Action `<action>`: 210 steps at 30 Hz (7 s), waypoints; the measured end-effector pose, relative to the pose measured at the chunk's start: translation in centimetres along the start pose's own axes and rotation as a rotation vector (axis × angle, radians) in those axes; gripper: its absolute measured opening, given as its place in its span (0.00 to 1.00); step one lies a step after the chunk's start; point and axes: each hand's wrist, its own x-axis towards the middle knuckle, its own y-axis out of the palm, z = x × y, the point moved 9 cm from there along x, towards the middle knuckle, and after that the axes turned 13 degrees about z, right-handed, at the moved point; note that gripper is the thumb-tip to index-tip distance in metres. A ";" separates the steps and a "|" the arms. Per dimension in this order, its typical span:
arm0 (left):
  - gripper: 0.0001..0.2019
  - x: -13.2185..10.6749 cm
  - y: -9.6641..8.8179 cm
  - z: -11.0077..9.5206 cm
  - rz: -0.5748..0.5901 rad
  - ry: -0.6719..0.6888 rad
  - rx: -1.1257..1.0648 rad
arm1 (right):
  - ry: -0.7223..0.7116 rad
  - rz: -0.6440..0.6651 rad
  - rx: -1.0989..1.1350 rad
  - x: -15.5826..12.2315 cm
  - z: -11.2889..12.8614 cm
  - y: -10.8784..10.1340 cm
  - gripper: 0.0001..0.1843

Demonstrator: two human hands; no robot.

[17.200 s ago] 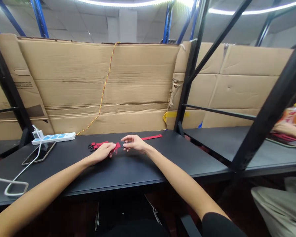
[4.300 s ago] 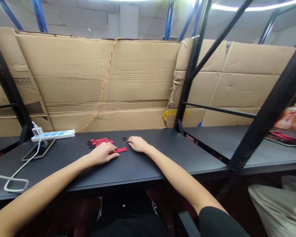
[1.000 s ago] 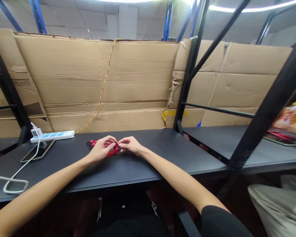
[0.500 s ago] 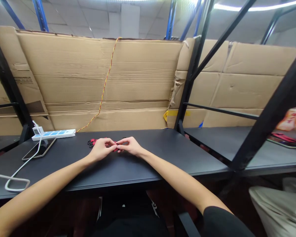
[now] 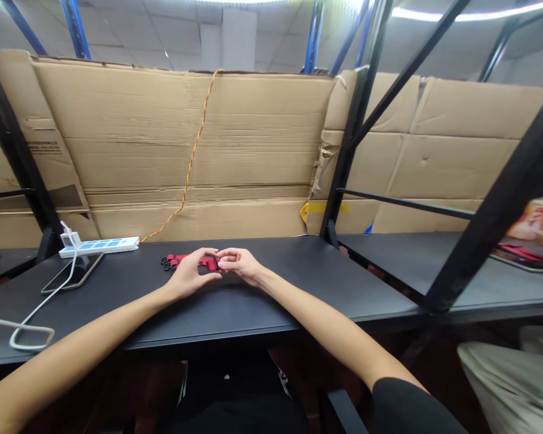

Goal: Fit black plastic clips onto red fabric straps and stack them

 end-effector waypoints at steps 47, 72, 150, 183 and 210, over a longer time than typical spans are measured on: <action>0.11 -0.1 0.8 0.4 0.140 -0.043 0.083 | 0.018 0.000 -0.152 -0.1 0.1 -0.7 0.19; 0.15 -0.6 3.8 2.0 0.356 -0.015 0.275 | 0.198 -0.043 -1.462 -0.4 0.4 -2.7 0.25; 0.14 -0.2 2.4 5.1 0.272 -0.302 -0.342 | -0.168 0.165 -1.548 -1.1 2.3 4.9 0.09; 0.11 0.1 -0.3 4.1 0.143 -0.315 0.076 | -0.101 0.033 -1.265 -0.6 3.4 1.8 0.12; 0.22 -0.8 3.1 4.0 0.385 -0.387 -0.723 | 0.195 0.231 -0.940 -1.3 2.0 -3.2 0.22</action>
